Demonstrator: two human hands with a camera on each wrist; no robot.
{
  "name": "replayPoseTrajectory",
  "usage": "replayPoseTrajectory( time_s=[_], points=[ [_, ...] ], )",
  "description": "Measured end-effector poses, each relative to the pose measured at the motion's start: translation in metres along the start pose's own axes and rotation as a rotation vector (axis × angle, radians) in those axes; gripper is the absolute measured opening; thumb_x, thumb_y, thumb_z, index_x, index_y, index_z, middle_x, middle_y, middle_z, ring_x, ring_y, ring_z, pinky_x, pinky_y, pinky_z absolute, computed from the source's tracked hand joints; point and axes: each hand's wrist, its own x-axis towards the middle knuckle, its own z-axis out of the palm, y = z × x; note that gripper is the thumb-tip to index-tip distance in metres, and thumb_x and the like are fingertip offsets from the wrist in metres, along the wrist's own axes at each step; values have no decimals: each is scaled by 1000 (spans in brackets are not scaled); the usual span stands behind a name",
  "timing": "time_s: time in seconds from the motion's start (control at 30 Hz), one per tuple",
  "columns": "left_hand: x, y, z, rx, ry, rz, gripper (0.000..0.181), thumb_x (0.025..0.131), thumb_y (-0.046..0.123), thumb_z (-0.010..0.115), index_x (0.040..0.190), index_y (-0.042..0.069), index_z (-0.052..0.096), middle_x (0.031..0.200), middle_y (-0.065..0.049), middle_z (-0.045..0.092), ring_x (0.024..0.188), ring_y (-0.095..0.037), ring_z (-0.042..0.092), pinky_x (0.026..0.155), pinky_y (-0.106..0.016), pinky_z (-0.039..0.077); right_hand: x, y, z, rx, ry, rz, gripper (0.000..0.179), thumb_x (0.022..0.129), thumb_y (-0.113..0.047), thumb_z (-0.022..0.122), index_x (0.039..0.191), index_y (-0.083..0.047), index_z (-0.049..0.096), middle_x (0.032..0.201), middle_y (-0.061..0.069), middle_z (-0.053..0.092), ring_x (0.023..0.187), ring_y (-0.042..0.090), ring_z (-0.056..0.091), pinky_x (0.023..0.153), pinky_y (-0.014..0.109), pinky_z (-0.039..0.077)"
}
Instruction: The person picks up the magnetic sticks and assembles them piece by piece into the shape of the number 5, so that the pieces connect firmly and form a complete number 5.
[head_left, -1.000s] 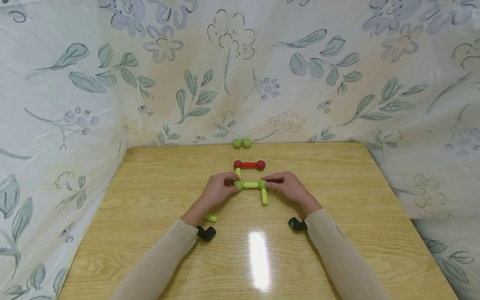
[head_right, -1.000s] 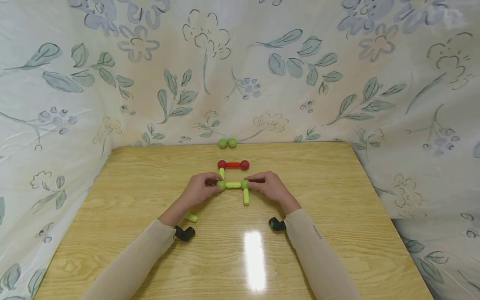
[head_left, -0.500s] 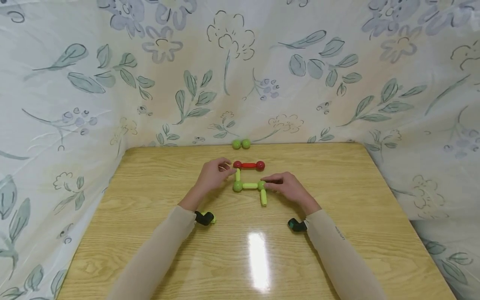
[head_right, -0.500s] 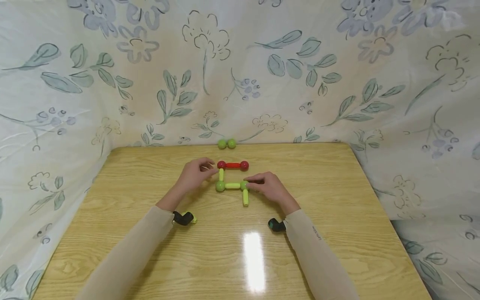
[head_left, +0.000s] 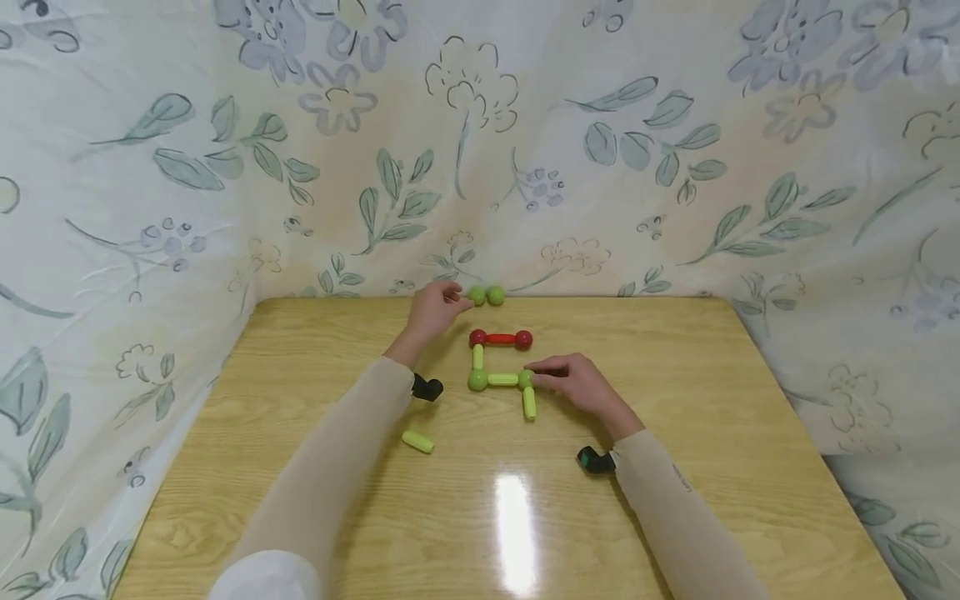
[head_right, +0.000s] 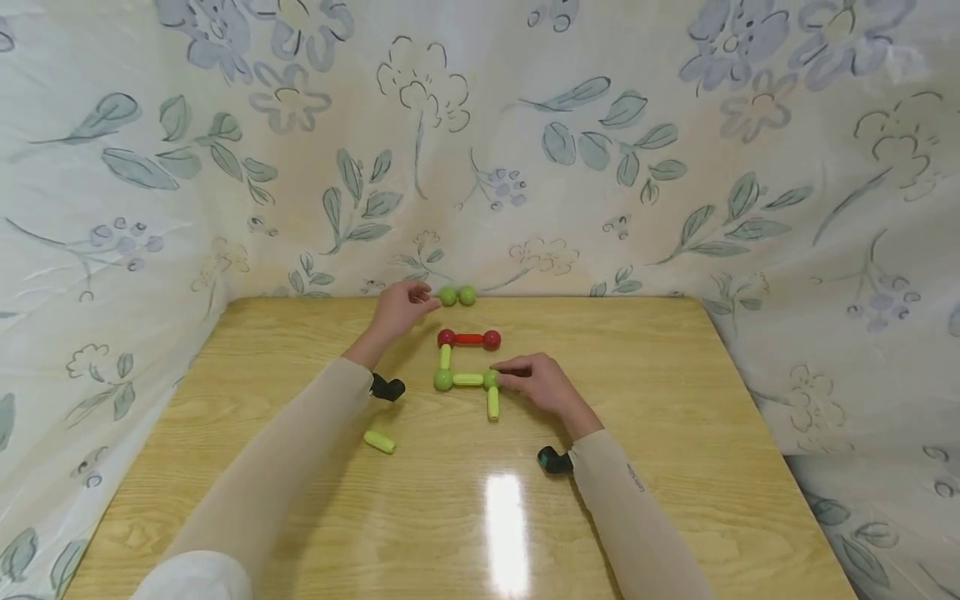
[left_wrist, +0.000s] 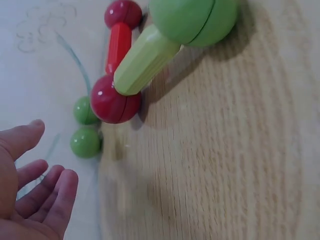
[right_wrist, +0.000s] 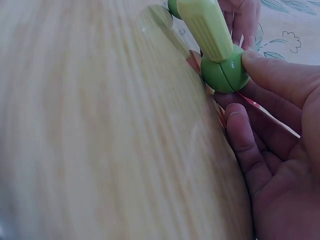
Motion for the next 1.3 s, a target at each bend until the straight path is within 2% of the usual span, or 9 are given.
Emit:
replayPoseTrajectory(
  time_s=[0.23, 0.4, 0.57, 0.87, 1.3],
  points=[
    [12, 2, 6, 1, 3, -30, 37, 102, 18, 80, 132, -3, 70, 121, -17, 72, 113, -33, 67, 97, -46, 56, -1, 0, 1, -1, -2, -7, 36, 99, -45, 80, 128, -24, 82, 127, -3, 77, 119, 22, 65, 101, 46, 50],
    [19, 4, 12, 36, -6, -23, 36, 102, 17, 79, 132, -1, 70, 123, -18, 72, 116, -35, 67, 100, -47, 54, -4, 2, 1, 0, 3, -10, 33, 100, -42, 80, 128, -24, 83, 126, -3, 77, 117, 21, 65, 99, 44, 51],
    [26, 2, 19, 53, 8, -24, 33, 102, 18, 79, 131, 1, 72, 122, -17, 72, 115, -33, 67, 100, -46, 54, -5, 2, 2, 8, 9, -9, 32, 99, -43, 81, 126, -27, 83, 125, -5, 77, 119, 21, 65, 102, 46, 49],
    [32, 3, 25, 70, 16, -47, 33, 101, 16, 80, 129, 2, 73, 120, -16, 73, 113, -32, 67, 100, -45, 54, -5, 0, 3, 23, 6, -10, 33, 99, -46, 80, 126, -28, 83, 126, -6, 76, 124, 21, 65, 109, 52, 48],
    [38, -1, 38, 121, 27, -54, 26, 102, 18, 80, 125, 7, 75, 118, -12, 74, 111, -30, 67, 99, -44, 53, -5, 0, 2, 19, 1, -12, 34, 100, -43, 80, 128, -25, 82, 126, -5, 77, 120, 20, 65, 105, 46, 50]
  ],
)
